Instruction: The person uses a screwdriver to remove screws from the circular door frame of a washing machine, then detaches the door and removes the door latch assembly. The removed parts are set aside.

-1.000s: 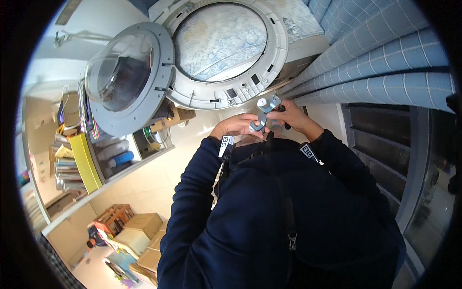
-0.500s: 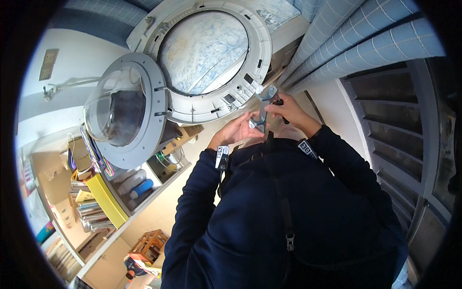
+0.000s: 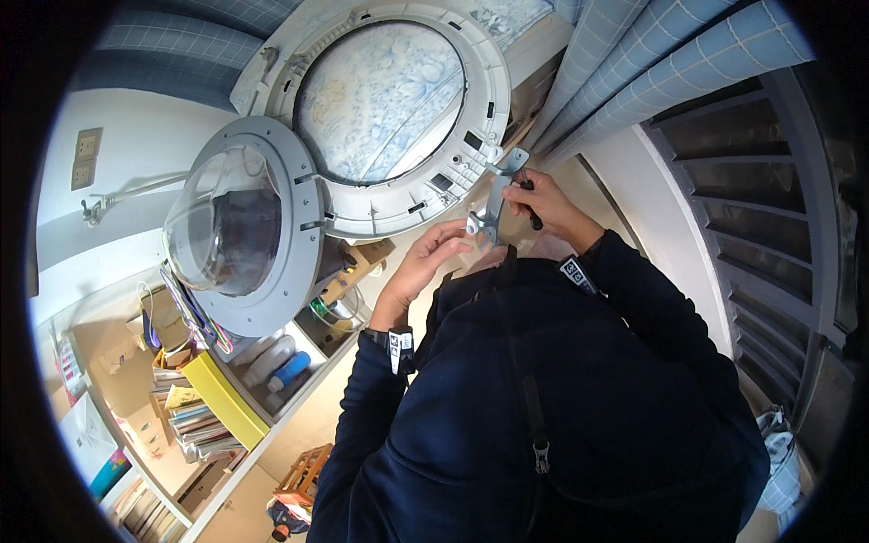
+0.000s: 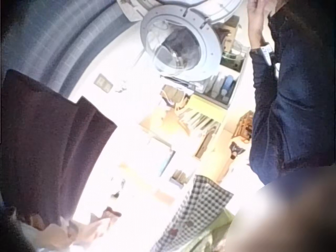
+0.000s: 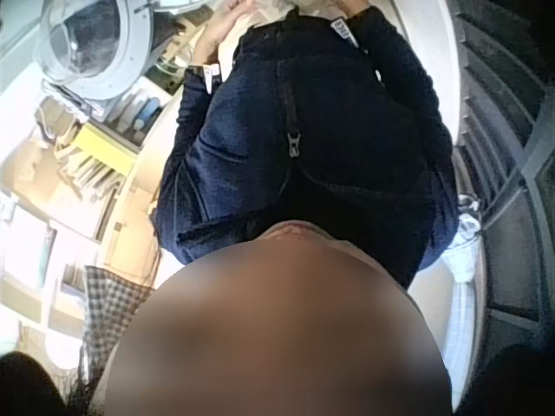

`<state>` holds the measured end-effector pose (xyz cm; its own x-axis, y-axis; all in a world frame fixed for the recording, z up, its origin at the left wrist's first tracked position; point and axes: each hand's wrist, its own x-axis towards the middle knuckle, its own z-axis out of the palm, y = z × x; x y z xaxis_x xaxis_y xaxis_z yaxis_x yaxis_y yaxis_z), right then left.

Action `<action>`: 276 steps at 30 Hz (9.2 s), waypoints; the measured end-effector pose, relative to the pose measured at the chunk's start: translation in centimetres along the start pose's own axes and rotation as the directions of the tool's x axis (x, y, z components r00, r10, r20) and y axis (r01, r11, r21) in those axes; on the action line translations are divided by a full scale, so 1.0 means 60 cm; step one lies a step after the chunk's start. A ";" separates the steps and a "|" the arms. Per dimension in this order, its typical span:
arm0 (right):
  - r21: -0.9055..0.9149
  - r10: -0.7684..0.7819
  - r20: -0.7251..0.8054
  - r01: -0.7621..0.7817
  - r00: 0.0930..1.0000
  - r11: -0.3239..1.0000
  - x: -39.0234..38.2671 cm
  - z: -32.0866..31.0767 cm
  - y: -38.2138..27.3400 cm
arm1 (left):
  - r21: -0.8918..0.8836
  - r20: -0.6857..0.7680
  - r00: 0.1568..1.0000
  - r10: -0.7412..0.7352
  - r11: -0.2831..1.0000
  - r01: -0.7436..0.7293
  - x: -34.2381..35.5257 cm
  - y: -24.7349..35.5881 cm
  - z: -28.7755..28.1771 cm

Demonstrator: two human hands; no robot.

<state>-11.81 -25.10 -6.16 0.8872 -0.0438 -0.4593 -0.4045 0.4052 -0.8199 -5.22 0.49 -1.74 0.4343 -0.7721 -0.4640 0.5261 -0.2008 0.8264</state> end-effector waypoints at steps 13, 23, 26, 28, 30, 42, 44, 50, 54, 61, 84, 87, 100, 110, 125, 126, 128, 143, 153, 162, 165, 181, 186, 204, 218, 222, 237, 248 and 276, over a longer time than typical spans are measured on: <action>0.310 0.059 0.035 -0.067 0.998 0.948 0.020 0.006 0.021 | 0.572 -0.219 0.869 0.443 0.780 -0.253 0.039 0.053 0.020; 0.387 0.059 0.044 -0.071 0.997 0.919 0.029 0.012 0.035 | 0.802 -0.082 0.854 0.515 0.542 -0.250 0.067 0.061 0.007; 0.377 0.079 0.032 -0.085 0.996 0.922 0.029 0.012 0.036 | 0.807 -0.055 0.864 0.501 0.532 -0.257 0.065 0.065 0.006; 0.388 0.082 0.047 -0.094 0.996 0.917 0.029 0.015 0.037 | 0.793 -0.047 0.853 0.520 0.538 -0.284 0.061 0.066 0.008; 0.394 0.088 0.053 -0.102 0.995 0.913 0.029 0.019 0.037 | 0.811 -0.067 0.839 0.539 0.519 -0.269 0.056 0.067 0.010; 0.466 0.127 0.042 -0.132 0.991 0.875 0.017 0.024 0.023 | 0.902 0.072 0.762 0.644 0.283 -0.325 0.055 0.066 0.007; 0.457 0.135 0.022 -0.130 0.991 0.880 0.017 0.027 0.020 | 0.868 0.001 0.782 0.623 0.388 -0.310 0.056 0.065 0.008; 0.455 0.165 0.024 -0.158 0.986 0.876 0.022 0.030 0.021 | 0.810 -0.105 0.831 0.546 0.532 -0.246 0.058 0.065 0.006; 0.469 0.147 0.025 -0.141 0.989 0.872 0.027 0.027 0.030 | 0.914 0.015 0.773 0.634 0.304 -0.267 0.060 0.062 0.010; 0.512 0.172 -0.008 -0.143 0.985 0.847 0.030 0.035 0.036 | 0.948 0.070 0.771 0.633 0.199 -0.250 0.058 0.064 0.021; 0.452 0.243 -0.053 -0.193 0.969 0.871 0.016 0.056 -0.010 | 0.768 -0.273 0.777 0.568 0.615 -0.180 0.062 0.054 0.002; 0.456 0.250 -0.083 -0.186 0.965 0.870 0.017 0.061 -0.011 | 0.724 -0.272 0.805 0.527 0.663 -0.189 0.067 0.051 -0.007; 0.358 0.229 -0.088 -0.184 0.969 0.916 0.016 0.048 -0.009 | 0.613 -0.406 0.802 0.439 0.781 -0.118 0.058 0.035 -0.001; 0.304 0.159 -0.019 -0.146 0.987 0.941 0.020 0.037 -0.007 | 0.794 -0.282 0.763 0.582 0.588 -0.156 0.060 0.045 0.006; 0.101 0.147 -0.147 -0.132 0.978 0.986 0.008 0.047 -0.028 | 0.587 -0.338 0.847 0.410 0.795 -0.151 0.043 0.056 -0.001; 0.136 0.172 -0.140 -0.153 0.975 0.979 0.009 0.046 -0.029 | 0.580 -0.353 0.846 0.400 0.803 -0.138 0.045 0.053 -0.001; 0.179 0.213 -0.132 -0.188 0.968 0.966 0.010 0.046 -0.030 | 0.538 -0.375 0.845 0.381 0.832 -0.137 0.050 0.046 -0.002; 0.153 0.233 -0.186 -0.206 0.955 0.967 0.010 0.058 -0.056 | 0.642 -0.412 0.799 0.438 0.762 -0.086 0.064 0.034 -0.005; 0.138 0.214 -0.224 -0.186 0.951 0.973 0.008 0.067 -0.069 | 0.726 -0.361 0.783 0.507 0.680 -0.105 0.061 0.048 0.003; 0.129 0.207 -0.217 -0.182 0.954 0.975 0.020 0.074 -0.070 | 0.647 -0.414 0.769 0.486 0.752 -0.127 0.062 0.038 -0.003; 0.116 0.190 -0.207 -0.169 0.960 0.979 0.021 0.072 -0.069 | 0.622 -0.423 0.783 0.457 0.774 -0.116 0.059 0.039 -0.003; 0.277 0.266 -0.094 -0.232 0.959 0.933 0.010 0.039 -0.025 | 0.598 -0.410 0.782 0.469 0.786 -0.158 0.057 0.024 0.001; 0.210 0.215 -0.099 -0.190 0.972 0.959 0.009 0.034 -0.021 | 0.705 -0.333 0.785 0.521 0.691 -0.160 0.054 0.030 0.012; -0.253 -0.105 -0.173 0.059 0.979 0.966 -0.029 0.059 -0.099 | 0.726 -0.136 0.759 0.637 0.585 -0.361 0.152 0.195 0.045; -0.355 -0.124 -0.230 0.035 0.965 0.934 -0.022 0.034 -0.084 | 0.976 -0.087 0.789 0.609 0.212 -0.057 0.198 0.174 0.090; -0.386 -0.112 -0.249 0.007 0.962 0.922 -0.022 0.034 -0.090 | 0.980 -0.133 0.817 0.561 0.199 0.022 0.200 0.165 0.096; -0.335 -0.049 -0.079 0.019 0.996 0.942 -0.019 0.008 -0.087 | 0.611 0.033 0.989 0.144 0.781 -0.134 0.190 0.193 0.061; -0.339 -0.164 0.028 0.163 0.986 0.927 -0.032 0.018 -0.118 | 0.631 0.300 0.945 0.130 0.716 -0.299 0.188 0.243 0.042; -0.229 -0.100 -0.019 0.093 0.995 0.969 -0.022 0.010 -0.121 | 0.416 0.101 0.993 0.062 0.904 -0.098 0.202 0.220 0.039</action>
<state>-9.87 -27.43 0.61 0.9189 -0.1014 -0.3811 -0.3599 0.1795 -0.9156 5.26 -12.92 4.27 0.3896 -0.8400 -0.3776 0.1283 -0.3565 0.9254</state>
